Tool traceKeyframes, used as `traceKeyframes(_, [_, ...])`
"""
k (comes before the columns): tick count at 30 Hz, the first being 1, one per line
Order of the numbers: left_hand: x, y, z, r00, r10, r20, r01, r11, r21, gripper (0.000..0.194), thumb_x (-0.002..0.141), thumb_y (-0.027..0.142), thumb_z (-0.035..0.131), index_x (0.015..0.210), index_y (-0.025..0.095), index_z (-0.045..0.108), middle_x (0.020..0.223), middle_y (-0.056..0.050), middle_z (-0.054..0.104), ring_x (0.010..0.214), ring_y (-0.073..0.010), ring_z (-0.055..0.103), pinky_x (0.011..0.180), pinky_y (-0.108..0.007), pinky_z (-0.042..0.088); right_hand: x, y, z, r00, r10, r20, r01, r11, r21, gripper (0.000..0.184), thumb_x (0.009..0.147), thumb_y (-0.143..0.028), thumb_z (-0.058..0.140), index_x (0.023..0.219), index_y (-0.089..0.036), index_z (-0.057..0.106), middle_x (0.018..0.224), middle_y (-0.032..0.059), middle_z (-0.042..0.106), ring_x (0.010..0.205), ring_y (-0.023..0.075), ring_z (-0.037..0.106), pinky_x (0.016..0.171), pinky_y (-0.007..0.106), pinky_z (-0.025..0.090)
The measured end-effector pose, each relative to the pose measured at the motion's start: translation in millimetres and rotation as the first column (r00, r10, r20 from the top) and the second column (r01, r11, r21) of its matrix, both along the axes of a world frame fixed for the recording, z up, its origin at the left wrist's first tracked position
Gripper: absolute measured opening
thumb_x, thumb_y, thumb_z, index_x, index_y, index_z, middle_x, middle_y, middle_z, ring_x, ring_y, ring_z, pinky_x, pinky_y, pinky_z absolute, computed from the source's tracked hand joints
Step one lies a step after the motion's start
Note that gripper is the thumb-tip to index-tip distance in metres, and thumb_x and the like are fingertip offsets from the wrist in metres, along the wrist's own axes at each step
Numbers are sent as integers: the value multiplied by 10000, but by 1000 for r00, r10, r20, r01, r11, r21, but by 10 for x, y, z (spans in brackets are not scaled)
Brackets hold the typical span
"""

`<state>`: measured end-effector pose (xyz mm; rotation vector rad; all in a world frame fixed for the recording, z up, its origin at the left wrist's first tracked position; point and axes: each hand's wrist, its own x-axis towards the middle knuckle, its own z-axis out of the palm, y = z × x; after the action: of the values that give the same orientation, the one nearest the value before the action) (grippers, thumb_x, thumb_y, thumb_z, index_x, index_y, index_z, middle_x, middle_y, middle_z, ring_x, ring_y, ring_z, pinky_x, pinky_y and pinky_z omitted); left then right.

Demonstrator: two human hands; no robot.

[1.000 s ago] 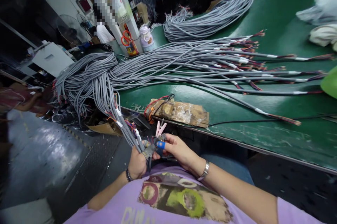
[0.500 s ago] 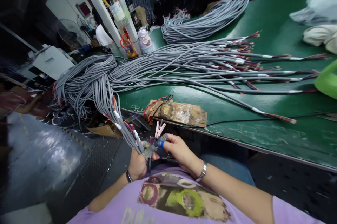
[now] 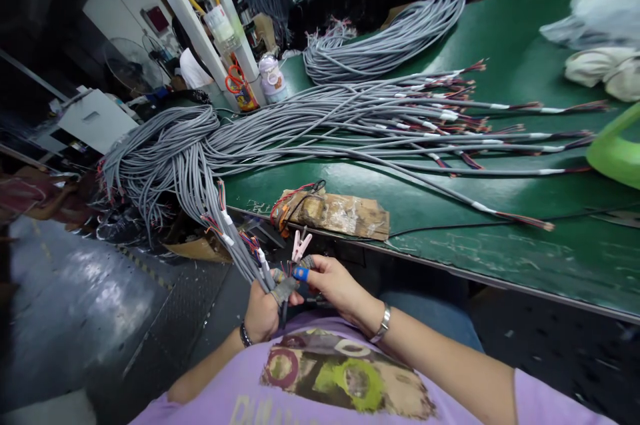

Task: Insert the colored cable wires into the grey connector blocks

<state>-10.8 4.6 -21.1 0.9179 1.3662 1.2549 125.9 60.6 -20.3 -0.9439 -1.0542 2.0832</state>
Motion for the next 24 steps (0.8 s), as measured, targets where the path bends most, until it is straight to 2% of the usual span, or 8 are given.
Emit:
traceKeyframes(8, [12,9,21,999,27,19,-27,1000,7,317,735,348,683,510,147,583,448,-16,596,478,-145,589,519,-246,454,38,-24,-94,995,-67,70,67,998,10,293,610,-392,736,589,-164,552,484,-41,500,469,79,370,473,237,258])
traceKeyframes(11, [-21,8,53,997,16,77,-16,1000,3,311,723,353,698,525,147,577,439,-5,588,460,-142,586,535,-262,476,90,27,-103,984,-175,39,177,983,-44,309,617,-347,730,526,-176,489,457,-63,425,463,73,353,466,227,279])
traceKeyframes(13, [-62,18,93,992,-33,123,34,999,-7,301,709,354,714,543,146,573,435,1,583,454,-145,590,535,-270,486,129,91,-100,969,-245,-21,241,964,-114,321,650,-375,721,539,-181,490,485,-57,440,475,76,375,485,226,335])
traceKeyframes(14, [-84,29,115,987,-73,144,75,997,-11,299,699,353,723,549,144,570,430,3,580,452,-148,594,530,-270,488,143,127,-94,967,-250,-49,240,958,-154,311,670,-408,712,574,-180,523,522,-45,481,490,80,402,504,230,368])
traceKeyframes(16, [-122,65,156,970,-164,177,171,985,-22,303,670,353,748,556,142,562,423,3,575,448,-154,599,507,-263,482,155,200,-69,977,-185,-106,160,965,-210,322,703,-487,686,700,-174,610,649,1,586,547,95,475,549,242,420])
traceKeyframes(19, [-143,144,201,945,-247,213,261,965,-38,330,620,374,779,564,142,552,410,6,566,426,-159,595,470,-255,466,124,297,-22,981,-43,-191,8,984,-179,412,723,-561,654,821,-161,658,780,51,649,633,117,545,593,247,450])
traceKeyframes(21, [-133,199,224,934,-280,219,298,953,-50,355,598,399,787,549,140,549,406,5,561,418,-160,592,464,-258,465,85,339,-4,972,3,-233,-33,992,-125,424,732,-570,645,830,-158,663,752,47,649,642,120,554,597,243,448])
traceKeyframes(24, [-101,260,252,922,-323,213,343,937,-64,385,557,421,801,505,131,552,399,-3,552,413,-160,588,454,-252,455,25,355,-9,957,-6,-289,-26,994,-107,428,731,-577,643,814,-158,667,680,27,631,624,124,555,592,245,439])
